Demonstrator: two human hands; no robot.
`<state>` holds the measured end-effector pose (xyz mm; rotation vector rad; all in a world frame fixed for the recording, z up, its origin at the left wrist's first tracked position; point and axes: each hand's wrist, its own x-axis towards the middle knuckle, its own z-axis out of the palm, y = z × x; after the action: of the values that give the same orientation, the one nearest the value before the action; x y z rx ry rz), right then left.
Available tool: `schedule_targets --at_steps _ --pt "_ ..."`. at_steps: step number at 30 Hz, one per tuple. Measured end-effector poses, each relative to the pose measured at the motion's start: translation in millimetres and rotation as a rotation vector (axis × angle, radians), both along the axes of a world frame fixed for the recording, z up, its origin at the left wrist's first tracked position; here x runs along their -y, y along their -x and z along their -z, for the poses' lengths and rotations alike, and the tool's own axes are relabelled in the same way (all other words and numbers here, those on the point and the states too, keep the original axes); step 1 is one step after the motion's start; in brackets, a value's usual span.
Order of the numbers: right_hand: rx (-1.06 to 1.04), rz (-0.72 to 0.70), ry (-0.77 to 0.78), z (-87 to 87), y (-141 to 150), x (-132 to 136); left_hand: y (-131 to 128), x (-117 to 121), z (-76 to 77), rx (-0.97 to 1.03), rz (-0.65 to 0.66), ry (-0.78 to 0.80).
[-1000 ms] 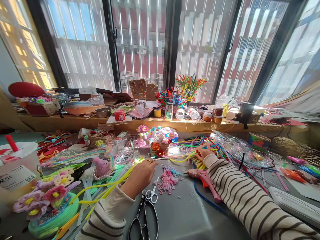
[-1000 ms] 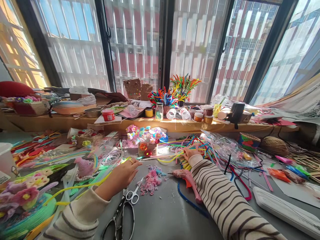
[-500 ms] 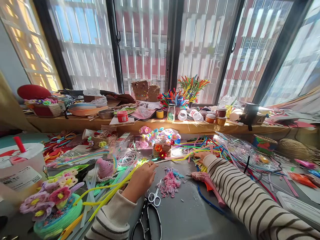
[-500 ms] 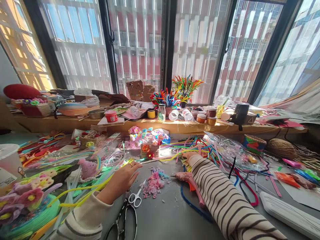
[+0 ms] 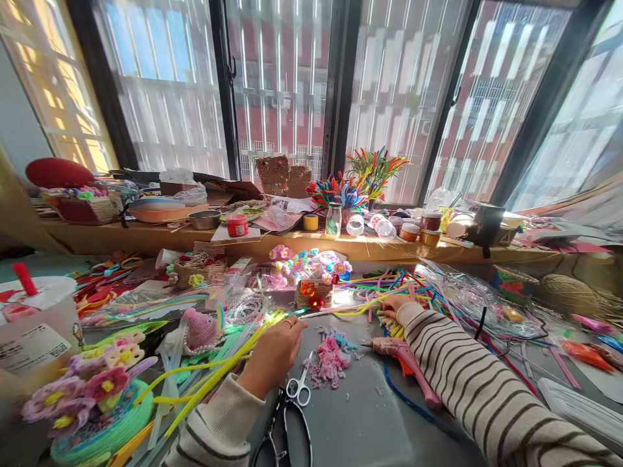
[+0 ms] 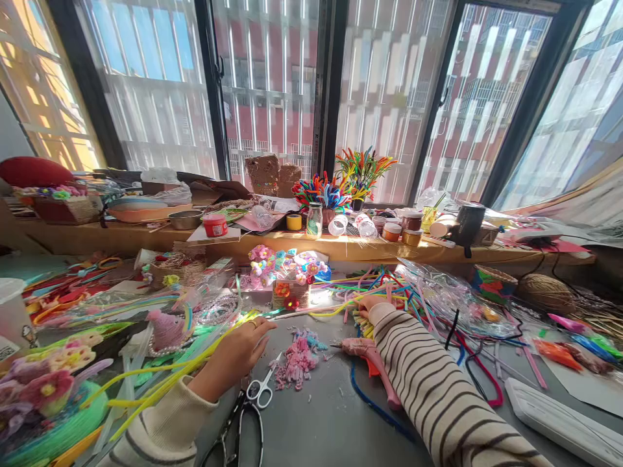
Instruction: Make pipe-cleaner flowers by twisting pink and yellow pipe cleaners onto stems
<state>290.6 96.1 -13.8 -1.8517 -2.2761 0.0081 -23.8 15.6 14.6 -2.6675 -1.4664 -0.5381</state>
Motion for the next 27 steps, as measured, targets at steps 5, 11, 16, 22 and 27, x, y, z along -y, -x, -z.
schedule_targets --at_steps 5,11,16,22,27 --pt "-0.014 0.058 0.028 -0.7 -3 0 0 0 0.2 0.005 0.005 -0.014" --pt "-0.124 0.038 -0.049 -19.2 -14 6 0 -2 2.3 0.017 0.003 -0.045" --pt "-0.191 0.017 -0.092 -33.5 -17 14 -1 -1 0.8 0.044 0.000 -0.061" --pt "-0.191 0.007 -0.105 -28.0 -18 18 -11 2 -11.7 0.047 0.037 -0.121" --pt "-0.168 0.012 -0.064 -19.4 -18 12 -45 -6 -29.2 0.034 0.173 -0.081"
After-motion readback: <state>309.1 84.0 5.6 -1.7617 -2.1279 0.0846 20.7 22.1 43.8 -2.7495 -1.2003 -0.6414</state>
